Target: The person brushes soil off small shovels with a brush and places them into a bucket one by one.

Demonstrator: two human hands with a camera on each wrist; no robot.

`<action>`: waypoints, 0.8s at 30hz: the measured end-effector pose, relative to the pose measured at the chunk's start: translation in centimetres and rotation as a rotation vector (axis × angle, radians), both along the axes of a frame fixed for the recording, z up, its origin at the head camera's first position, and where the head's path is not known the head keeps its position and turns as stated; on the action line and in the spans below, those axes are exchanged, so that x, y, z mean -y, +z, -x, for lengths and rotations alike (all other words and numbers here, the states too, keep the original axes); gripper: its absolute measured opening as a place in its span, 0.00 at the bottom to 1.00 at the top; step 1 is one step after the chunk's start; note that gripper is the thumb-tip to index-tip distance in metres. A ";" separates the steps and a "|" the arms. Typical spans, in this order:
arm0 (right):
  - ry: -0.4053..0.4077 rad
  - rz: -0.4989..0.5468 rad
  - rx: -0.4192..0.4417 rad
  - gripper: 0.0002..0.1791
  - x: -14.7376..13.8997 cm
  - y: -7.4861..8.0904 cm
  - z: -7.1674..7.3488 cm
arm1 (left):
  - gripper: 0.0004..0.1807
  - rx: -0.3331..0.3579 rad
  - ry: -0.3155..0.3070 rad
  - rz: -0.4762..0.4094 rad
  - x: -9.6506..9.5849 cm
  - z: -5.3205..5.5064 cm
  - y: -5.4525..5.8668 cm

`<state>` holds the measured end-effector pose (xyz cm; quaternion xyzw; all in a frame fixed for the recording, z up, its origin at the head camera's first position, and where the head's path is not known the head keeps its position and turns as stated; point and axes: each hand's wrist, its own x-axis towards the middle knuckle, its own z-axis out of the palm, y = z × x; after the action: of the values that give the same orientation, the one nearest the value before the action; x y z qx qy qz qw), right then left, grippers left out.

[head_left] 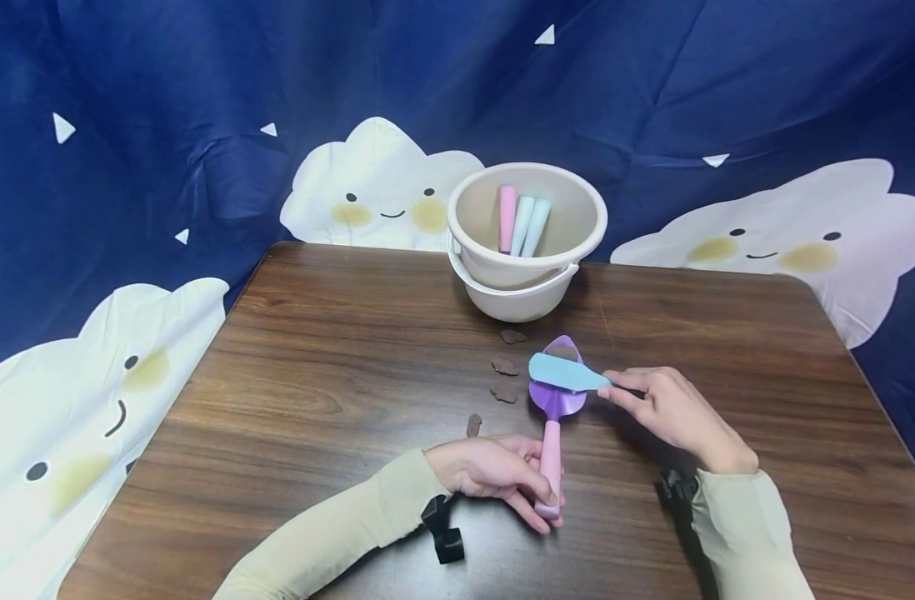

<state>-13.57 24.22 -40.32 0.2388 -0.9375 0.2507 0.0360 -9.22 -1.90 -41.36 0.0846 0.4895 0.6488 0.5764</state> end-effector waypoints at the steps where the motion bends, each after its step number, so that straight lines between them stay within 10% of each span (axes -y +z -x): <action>1: -0.001 -0.001 0.001 0.18 0.0 0.0 0.0 | 0.15 -0.001 -0.001 0.001 0.0 0.0 0.0; 24: -0.071 0.009 -0.097 0.19 -0.9 -0.3 1.1 | 0.13 0.001 -0.015 -0.012 0.3 -0.4 -0.1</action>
<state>-14.72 25.16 -40.63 0.2169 -0.9414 0.2418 0.0913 -8.86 -2.19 -41.46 0.0913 0.4847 0.6473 0.5812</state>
